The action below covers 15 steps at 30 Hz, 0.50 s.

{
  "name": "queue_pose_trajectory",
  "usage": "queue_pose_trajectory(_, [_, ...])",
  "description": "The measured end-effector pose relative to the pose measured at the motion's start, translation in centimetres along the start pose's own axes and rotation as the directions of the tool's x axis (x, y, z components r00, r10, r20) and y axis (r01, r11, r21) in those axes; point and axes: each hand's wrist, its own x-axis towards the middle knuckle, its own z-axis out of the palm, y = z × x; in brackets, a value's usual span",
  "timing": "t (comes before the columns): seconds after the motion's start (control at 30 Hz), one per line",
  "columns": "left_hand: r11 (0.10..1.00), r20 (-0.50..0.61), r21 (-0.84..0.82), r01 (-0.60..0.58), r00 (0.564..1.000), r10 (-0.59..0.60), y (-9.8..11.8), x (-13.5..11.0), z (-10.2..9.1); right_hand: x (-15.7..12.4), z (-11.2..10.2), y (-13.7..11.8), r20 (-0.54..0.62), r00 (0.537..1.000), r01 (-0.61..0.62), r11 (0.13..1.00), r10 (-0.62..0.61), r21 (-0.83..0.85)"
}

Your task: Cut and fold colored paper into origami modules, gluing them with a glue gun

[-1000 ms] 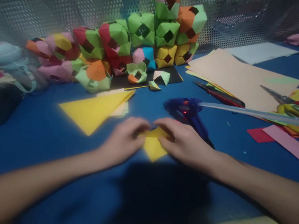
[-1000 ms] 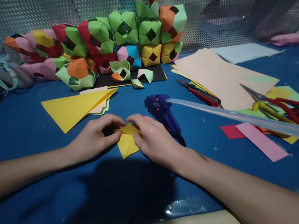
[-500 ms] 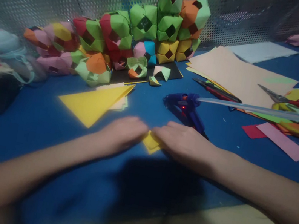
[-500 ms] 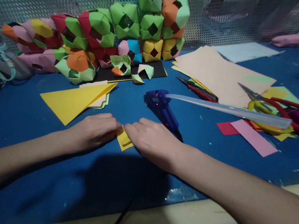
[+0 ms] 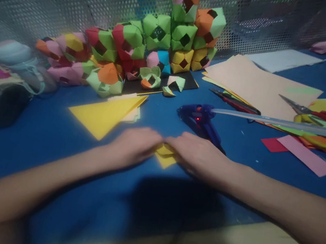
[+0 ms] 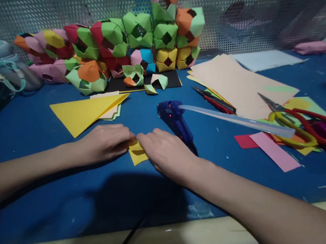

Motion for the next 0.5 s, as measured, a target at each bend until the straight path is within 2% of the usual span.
queue_pose_trajectory(0.17, [1.0,0.013,0.014,-0.028,1.0,0.028,-0.2,-0.1,0.1,0.1,-0.3,-0.3,-0.016,0.991,0.127,0.982,-0.13,-0.143])
queue_pose_trajectory(0.27, [0.999,-0.011,-0.005,-0.054,0.998,0.054,-0.3,-0.2,0.2,-0.1,-0.8,-0.7,-0.031,0.989,0.134,0.972,-0.142,-0.195])
queue_pose_trajectory(0.4, [0.993,-0.083,-0.115,-0.027,0.996,0.017,-0.5,-0.5,0.8,-0.3,-1.1,-1.1,-0.003,0.998,0.058,0.985,-0.059,-0.163])
queue_pose_trajectory(0.47, [0.969,-0.159,-0.241,0.055,0.983,-0.095,-0.6,-0.6,0.9,-0.3,-1.2,-1.1,-0.002,0.999,-0.036,0.999,0.036,-0.017])
queue_pose_trajectory(0.5, [0.935,-0.208,-0.333,0.119,0.958,-0.196,-0.6,-0.6,1.0,-0.2,-1.3,-1.0,-0.022,0.994,-0.103,0.99,0.106,0.094])
